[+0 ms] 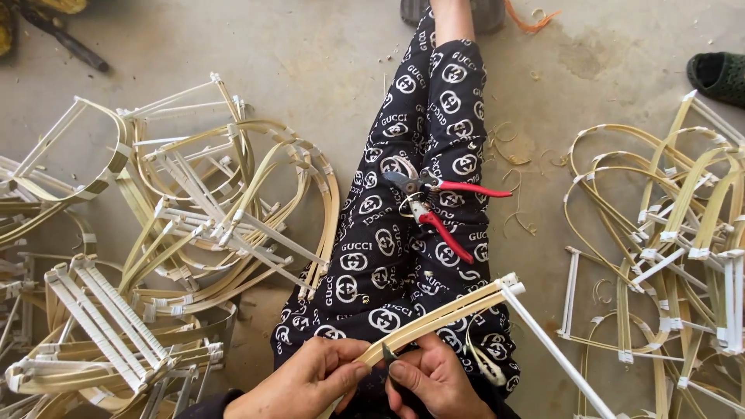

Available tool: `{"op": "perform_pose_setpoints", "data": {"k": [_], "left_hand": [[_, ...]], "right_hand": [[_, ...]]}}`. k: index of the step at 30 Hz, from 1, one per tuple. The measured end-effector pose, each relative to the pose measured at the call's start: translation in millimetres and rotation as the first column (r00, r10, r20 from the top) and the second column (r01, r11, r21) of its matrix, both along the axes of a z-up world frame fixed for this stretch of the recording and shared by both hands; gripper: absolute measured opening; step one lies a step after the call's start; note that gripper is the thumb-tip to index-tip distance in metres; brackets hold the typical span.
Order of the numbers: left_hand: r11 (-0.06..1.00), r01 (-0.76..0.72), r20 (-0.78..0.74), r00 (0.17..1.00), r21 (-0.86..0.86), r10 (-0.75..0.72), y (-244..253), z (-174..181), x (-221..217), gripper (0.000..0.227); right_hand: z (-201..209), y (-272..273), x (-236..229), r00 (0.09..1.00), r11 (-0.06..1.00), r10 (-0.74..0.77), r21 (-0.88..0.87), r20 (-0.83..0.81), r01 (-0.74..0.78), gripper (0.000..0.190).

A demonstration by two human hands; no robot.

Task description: Assembling small bamboo frames using pliers and plastic fasteners while sitting on the floor.

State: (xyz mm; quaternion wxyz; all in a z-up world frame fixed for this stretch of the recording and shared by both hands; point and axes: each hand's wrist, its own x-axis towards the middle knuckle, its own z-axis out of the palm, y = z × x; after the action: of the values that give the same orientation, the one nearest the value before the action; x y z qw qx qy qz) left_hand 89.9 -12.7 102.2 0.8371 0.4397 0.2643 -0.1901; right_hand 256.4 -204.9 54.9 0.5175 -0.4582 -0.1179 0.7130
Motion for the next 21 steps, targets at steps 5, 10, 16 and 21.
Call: {"op": "perform_pose_setpoints", "data": {"k": [5, 10, 16, 21], "left_hand": [[1.0, -0.005, -0.007, 1.0, -0.022, 0.005, -0.7, -1.1, -13.8, 0.034], [0.999, -0.013, -0.046, 0.999, -0.044, 0.011, -4.8, -5.3, -22.4, 0.037], [0.999, -0.003, -0.09, 0.996, 0.036, 0.006, -12.1, -16.0, -33.8, 0.036], [0.996, 0.014, -0.116, 0.993, 0.083, -0.005, -15.1, -23.2, -51.3, 0.033]], "right_hand": [[1.7, -0.9, -2.2, 1.0, 1.0, -0.015, -0.02, -0.002, 0.015, 0.035], [2.7, -2.3, -2.0, 1.0, 0.999, -0.003, -0.046, 0.002, 0.004, 0.036], [0.6, -5.5, -4.9, 0.999, 0.996, -0.033, -0.078, 0.011, 0.033, 0.039], [4.6, -3.9, -2.1, 0.995, 0.993, -0.031, -0.11, 0.094, 0.042, 0.039]]}}
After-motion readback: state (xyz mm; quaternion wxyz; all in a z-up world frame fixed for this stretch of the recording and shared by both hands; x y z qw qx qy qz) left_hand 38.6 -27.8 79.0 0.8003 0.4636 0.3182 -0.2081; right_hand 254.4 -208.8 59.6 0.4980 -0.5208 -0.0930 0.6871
